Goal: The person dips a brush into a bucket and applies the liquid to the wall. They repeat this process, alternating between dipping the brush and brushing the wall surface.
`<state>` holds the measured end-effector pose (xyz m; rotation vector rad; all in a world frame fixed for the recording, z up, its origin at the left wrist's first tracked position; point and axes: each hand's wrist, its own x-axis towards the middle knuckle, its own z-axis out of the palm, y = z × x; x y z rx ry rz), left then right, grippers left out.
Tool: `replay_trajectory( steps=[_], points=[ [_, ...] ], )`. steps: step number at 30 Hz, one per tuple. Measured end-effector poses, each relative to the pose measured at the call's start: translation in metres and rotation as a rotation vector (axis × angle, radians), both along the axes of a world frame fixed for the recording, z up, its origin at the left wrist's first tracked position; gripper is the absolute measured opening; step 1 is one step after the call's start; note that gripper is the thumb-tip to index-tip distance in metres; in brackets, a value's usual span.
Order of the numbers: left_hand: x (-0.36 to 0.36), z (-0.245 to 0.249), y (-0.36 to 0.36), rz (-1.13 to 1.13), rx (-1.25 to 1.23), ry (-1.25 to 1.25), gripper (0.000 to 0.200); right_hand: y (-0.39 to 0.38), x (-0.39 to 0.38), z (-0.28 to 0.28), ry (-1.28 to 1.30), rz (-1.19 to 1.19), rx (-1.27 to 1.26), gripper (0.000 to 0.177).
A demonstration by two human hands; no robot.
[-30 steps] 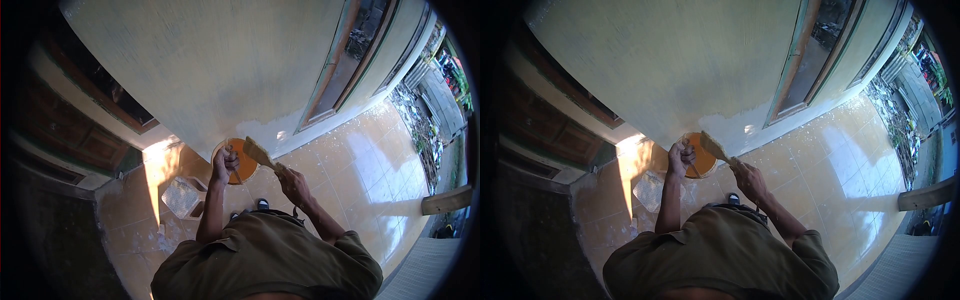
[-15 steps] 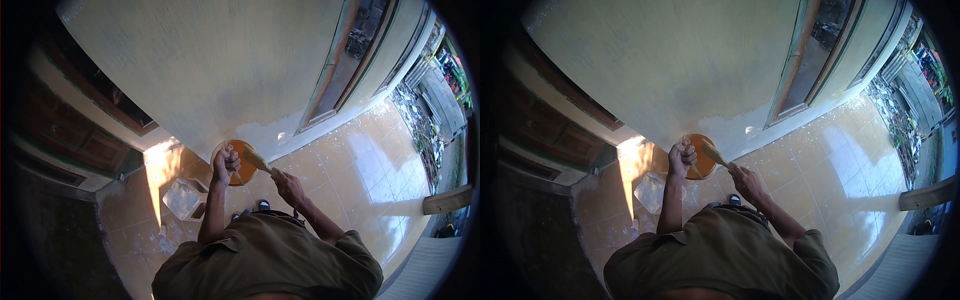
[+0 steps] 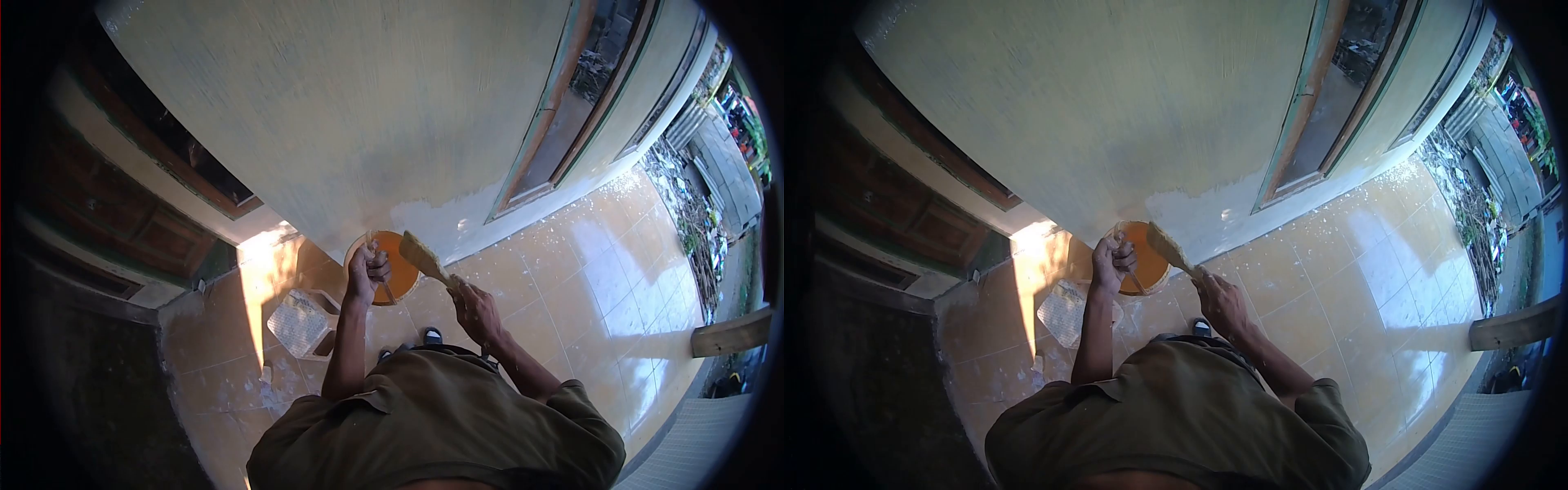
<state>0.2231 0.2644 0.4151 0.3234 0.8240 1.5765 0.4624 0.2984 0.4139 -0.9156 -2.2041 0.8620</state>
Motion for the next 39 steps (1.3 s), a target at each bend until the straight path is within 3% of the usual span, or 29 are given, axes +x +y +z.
replay_trajectory(
  steps=[4,6,7,13,15,18,22,25,27,30,39],
  points=[
    [0.001,0.003,-0.001,0.045,-0.014,0.018,0.014,-0.003,-0.002,0.002,0.142,-0.02,0.025,0.025],
    [0.002,0.004,-0.002,0.045,-0.02,0.019,0.015,0.002,-0.004,-0.021,-0.159,0.076,-0.015,0.026],
    [0.001,0.003,-0.003,0.003,-0.011,0.02,0.012,0.003,-0.002,-0.024,-0.157,0.081,-0.014,0.026],
    [-0.01,-0.002,-0.009,0.023,-0.029,0.033,0.013,-0.003,-0.005,-0.008,0.113,-0.02,0.095,0.025],
    [-0.012,-0.003,-0.008,-0.001,-0.013,0.026,0.008,-0.004,-0.008,-0.018,-0.036,0.078,-0.016,0.024],
    [-0.017,-0.008,-0.008,-0.067,0.0,0.007,0.014,-0.004,-0.012,-0.041,-0.066,0.103,-0.15,0.023],
    [-0.024,-0.015,-0.014,-0.067,-0.03,0.0,0.013,0.005,-0.018,-0.072,-0.058,0.058,-0.168,0.022],
    [-0.031,-0.016,-0.018,-0.055,-0.045,-0.029,0.012,0.013,-0.028,-0.077,-0.14,0.014,-0.32,0.025],
    [-0.033,-0.015,-0.022,-0.044,-0.052,-0.035,0.012,0.015,-0.039,-0.077,-0.067,-0.059,-0.553,0.026],
    [-0.034,-0.014,-0.03,-0.005,-0.066,-0.056,0.013,0.024,-0.056,-0.1,0.125,-0.104,-0.513,0.027],
    [-0.049,-0.016,-0.041,-0.058,-0.061,-0.029,0.009,0.069,-0.113,-0.156,0.369,-0.254,-0.467,0.027]
  ],
)
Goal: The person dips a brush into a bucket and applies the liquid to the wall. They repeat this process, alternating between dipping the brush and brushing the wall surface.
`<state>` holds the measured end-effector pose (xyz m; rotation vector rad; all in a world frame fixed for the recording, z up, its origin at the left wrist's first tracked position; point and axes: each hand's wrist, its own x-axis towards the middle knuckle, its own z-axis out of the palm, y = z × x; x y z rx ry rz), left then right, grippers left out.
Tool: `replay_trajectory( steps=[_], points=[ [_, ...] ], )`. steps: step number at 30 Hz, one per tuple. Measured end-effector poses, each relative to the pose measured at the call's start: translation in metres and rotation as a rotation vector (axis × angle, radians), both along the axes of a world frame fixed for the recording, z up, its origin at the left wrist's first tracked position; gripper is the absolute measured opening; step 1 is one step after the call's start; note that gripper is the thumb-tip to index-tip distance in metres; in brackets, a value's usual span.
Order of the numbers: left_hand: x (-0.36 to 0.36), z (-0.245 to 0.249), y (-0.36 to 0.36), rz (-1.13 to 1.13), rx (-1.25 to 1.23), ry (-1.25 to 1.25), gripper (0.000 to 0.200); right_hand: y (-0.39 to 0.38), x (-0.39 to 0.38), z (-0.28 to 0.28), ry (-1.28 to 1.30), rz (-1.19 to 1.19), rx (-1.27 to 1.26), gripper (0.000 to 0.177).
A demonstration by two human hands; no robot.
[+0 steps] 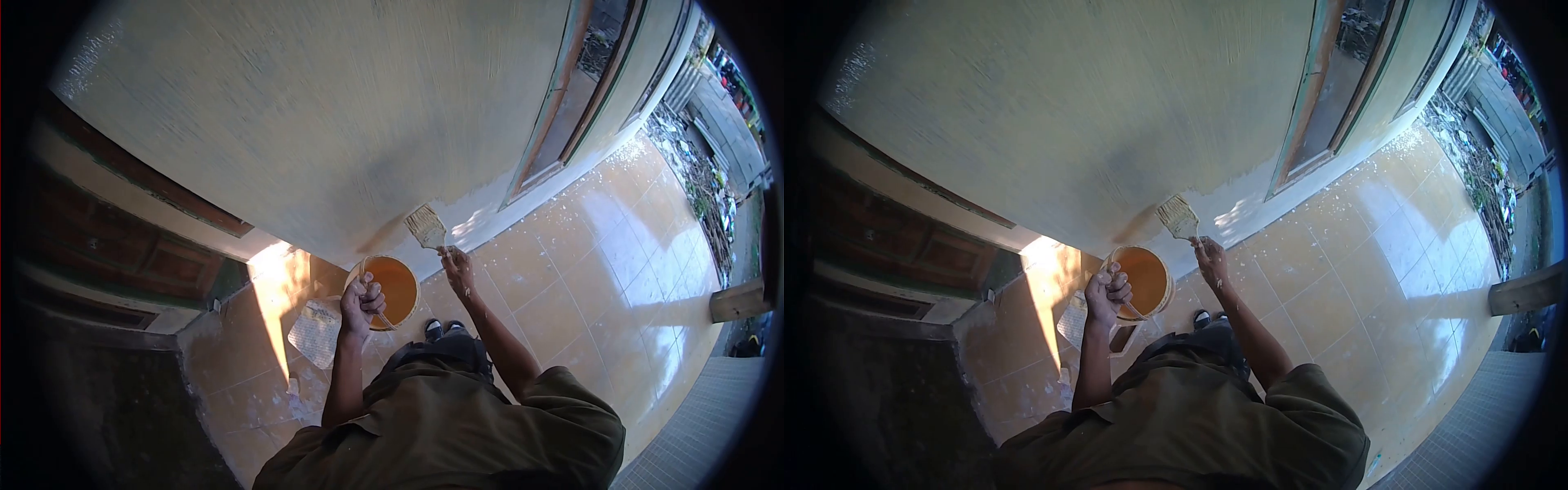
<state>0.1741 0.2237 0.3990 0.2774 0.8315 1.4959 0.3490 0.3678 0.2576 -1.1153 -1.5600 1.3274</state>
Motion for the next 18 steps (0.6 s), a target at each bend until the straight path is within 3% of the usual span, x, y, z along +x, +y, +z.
replay_trajectory(
  steps=[7,14,18],
  points=[
    [-0.013,0.003,-0.01,-0.013,-0.039,0.013,0.011,0.003,-0.026,-0.015,0.187,-0.07,-0.071,0.027],
    [-0.019,-0.002,-0.013,0.04,-0.063,0.05,0.014,-0.003,-0.037,-0.024,0.182,-0.084,0.002,0.027],
    [-0.025,-0.004,-0.019,0.048,-0.075,0.059,0.014,0.009,-0.026,-0.032,0.227,-0.115,-0.119,0.024]
  ],
)
